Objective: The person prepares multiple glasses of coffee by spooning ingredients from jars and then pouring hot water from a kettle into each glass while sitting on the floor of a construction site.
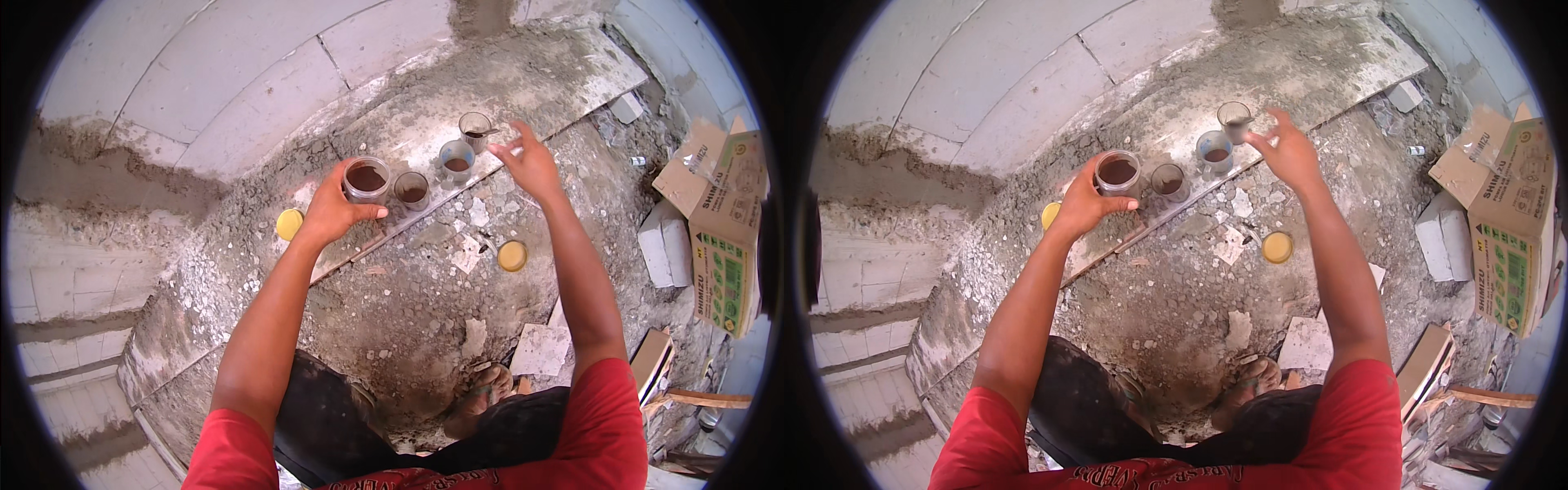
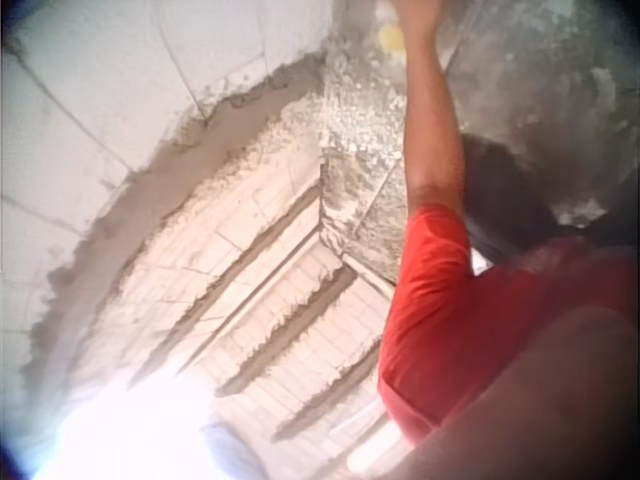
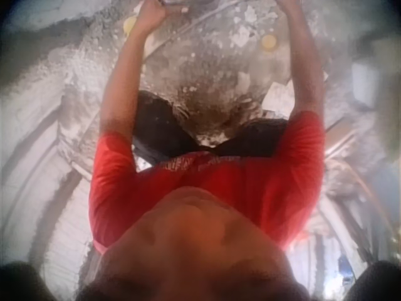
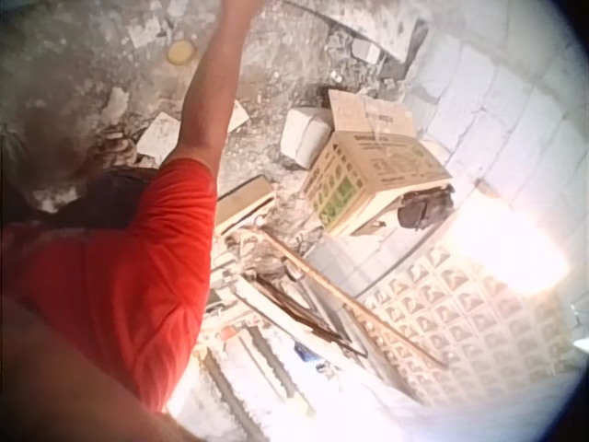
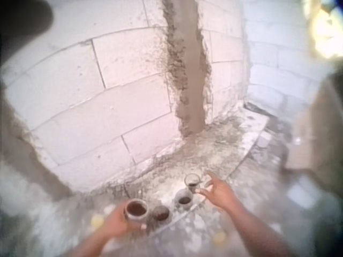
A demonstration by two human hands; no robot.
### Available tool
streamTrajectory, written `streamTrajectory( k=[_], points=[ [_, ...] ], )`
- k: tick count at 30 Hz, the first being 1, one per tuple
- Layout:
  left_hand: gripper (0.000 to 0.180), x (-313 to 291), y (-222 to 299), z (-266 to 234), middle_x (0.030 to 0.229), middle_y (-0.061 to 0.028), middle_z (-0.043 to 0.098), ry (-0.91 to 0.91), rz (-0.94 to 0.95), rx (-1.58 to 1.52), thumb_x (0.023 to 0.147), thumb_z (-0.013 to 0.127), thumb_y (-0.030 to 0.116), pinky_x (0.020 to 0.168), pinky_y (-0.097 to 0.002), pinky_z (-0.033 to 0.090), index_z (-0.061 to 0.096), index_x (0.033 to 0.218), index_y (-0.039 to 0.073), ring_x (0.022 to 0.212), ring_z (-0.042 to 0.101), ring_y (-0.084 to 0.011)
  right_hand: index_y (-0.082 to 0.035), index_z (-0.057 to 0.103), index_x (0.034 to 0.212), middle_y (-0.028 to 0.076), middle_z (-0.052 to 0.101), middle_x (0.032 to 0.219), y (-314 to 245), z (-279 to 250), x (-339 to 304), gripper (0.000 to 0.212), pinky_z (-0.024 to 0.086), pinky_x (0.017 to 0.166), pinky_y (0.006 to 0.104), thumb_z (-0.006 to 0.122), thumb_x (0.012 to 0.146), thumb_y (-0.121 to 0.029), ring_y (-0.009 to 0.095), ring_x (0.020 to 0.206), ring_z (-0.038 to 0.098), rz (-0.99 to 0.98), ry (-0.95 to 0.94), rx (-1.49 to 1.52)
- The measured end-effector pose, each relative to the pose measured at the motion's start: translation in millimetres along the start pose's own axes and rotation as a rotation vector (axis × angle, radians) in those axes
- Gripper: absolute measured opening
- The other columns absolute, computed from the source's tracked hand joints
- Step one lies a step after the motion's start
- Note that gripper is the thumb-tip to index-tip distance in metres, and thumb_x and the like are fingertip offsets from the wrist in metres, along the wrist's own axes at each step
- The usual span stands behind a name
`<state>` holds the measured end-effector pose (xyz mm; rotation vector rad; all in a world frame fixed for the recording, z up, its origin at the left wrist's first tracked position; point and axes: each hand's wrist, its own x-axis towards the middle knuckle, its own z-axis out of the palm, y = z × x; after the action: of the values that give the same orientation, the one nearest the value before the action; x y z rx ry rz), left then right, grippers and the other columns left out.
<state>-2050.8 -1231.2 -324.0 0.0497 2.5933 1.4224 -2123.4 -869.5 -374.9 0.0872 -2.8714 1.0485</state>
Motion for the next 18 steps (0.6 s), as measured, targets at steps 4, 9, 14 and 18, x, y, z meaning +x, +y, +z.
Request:
streamTrajectory(
  k=[4, 9, 14, 18],
  points=[
    [0.094, -1, -4, -3, 0.129, -0.0122, 0.064, 0.007, -0.005, -0.003, 0.057, 0.098, 0.017, 0.107, -0.0362, 0.045, 0.052, 0.137, 0.002, 0.123, 0.06, -0.0243, -0.002, 0.059, 0.119, 0.021, 0.069, 0.104, 31, 0, -35, 0.069, 0.054, 0.088, 0.0456, 0.073, 0.082, -0.059, 0.035, 0.104, 0.067, 0.053, -0.582, -0.446],
    [0.093, -1, -6, 3, 0.129, -0.0115, 0.064, 0.031, 0.044, -0.057, 0.056, 0.098, 0.015, 0.107, -0.036, 0.045, 0.052, 0.137, 0.004, 0.123, 0.06, -0.0243, -0.007, 0.051, 0.122, 0.017, 0.059, 0.123, 20, 23, -121, 0.063, 0.054, 0.091, 0.0478, 0.078, 0.081, -0.046, 0.036, 0.113, 0.062, -0.077, -0.622, -0.733],
    [0.093, -4, -8, 0, 0.13, -0.0115, 0.063, 0.043, 0.078, -0.084, 0.056, 0.098, 0.013, 0.107, -0.0363, 0.045, 0.053, 0.137, 0.006, 0.124, 0.059, -0.0249, -0.009, 0.046, 0.128, 0.016, 0.057, 0.122, 39, 53, -134, 0.065, 0.053, 0.092, 0.0478, 0.079, 0.078, -0.033, 0.036, 0.116, 0.06, -0.044, -0.667, -0.792],
    [0.092, -2, -5, 0, 0.132, -0.0109, 0.061, 0.042, 0.093, -0.009, 0.056, 0.097, 0.01, 0.108, -0.0371, 0.045, 0.053, 0.137, 0.007, 0.125, 0.058, -0.0254, -0.01, 0.049, 0.124, 0.017, 0.057, 0.121, 9, 29, -119, 0.058, 0.053, 0.089, 0.049, 0.077, 0.079, -0.032, 0.036, 0.106, 0.062, -0.096, -0.617, -0.731]
  ],
)
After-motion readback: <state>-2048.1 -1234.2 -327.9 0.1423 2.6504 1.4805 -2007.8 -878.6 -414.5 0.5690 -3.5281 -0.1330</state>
